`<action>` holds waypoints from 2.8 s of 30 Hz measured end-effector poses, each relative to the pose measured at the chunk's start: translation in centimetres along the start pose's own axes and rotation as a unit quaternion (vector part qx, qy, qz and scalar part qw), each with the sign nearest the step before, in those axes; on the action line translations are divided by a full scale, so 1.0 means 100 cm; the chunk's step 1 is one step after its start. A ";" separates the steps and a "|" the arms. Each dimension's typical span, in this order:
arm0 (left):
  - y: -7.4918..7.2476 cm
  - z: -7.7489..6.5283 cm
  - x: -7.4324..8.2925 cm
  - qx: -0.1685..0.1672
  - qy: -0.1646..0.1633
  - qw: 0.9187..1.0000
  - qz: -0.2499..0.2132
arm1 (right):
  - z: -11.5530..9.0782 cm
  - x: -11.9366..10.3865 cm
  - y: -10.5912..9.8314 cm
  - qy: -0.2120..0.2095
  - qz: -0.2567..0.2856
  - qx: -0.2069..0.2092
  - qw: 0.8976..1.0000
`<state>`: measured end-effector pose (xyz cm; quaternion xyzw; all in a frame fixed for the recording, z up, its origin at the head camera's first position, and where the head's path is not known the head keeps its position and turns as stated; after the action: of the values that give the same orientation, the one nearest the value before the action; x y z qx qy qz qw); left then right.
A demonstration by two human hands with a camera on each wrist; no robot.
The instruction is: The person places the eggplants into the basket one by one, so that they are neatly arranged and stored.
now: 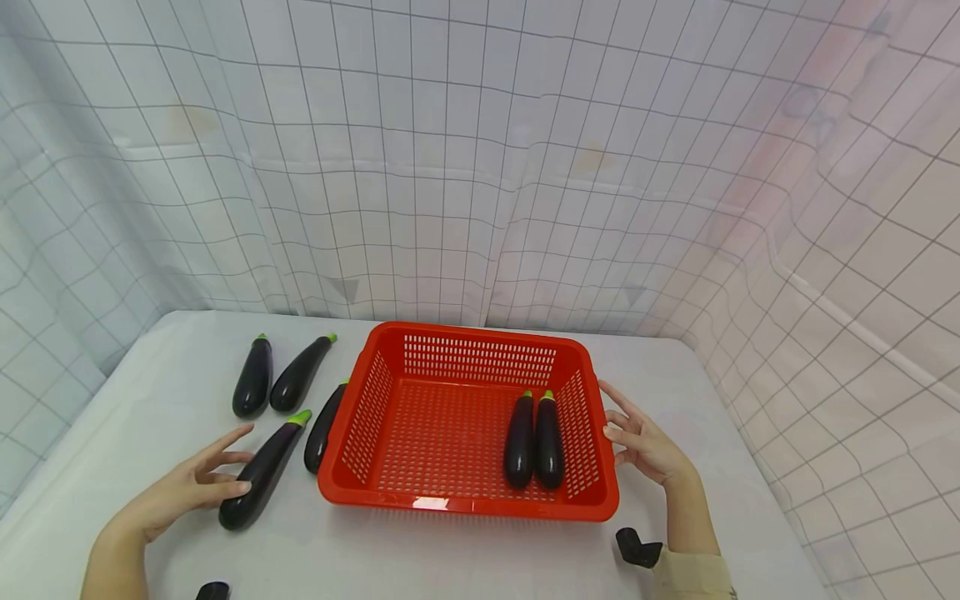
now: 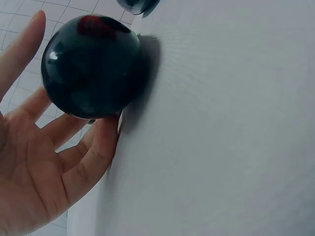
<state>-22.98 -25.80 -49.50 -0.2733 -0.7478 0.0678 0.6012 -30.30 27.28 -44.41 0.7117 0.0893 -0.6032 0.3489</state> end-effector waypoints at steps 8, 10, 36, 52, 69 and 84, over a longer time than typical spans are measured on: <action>0.006 0.003 -0.002 -0.013 -0.027 0.999 0.022 | 0.000 0.001 -0.001 -0.001 0.004 -0.001 1.000; 0.007 0.004 -0.002 -0.014 -0.029 0.999 0.023 | 0.000 0.001 -0.001 -0.001 0.003 -0.001 1.000; 0.004 0.007 -0.008 0.008 -0.040 0.998 -0.041 | 0.001 0.000 0.000 -0.003 0.006 -0.005 1.000; -0.010 0.005 0.048 0.042 0.087 0.988 -0.122 | 0.002 -0.003 0.001 -0.005 0.002 -0.006 1.000; 0.006 0.018 0.110 0.068 0.122 0.975 -0.171 | 0.001 -0.002 0.001 -0.005 0.002 -0.007 1.000; 0.049 0.039 0.153 0.010 0.144 0.956 -0.254 | 0.001 -0.001 0.001 -0.004 0.002 -0.006 1.000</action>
<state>-26.94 -13.27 -39.43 -0.0753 -0.6971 -0.1203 0.7027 -30.35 27.16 -44.25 0.7076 0.0899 -0.6044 0.3549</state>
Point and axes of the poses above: each hand's wrist, its own z-axis towards the middle knuckle, its own y-axis out of the palm, x = y × z, the point moved 10 cm from there along z, towards the middle knuckle, and after that the axes turned 10 degrees about z, right-handed, at the moved point
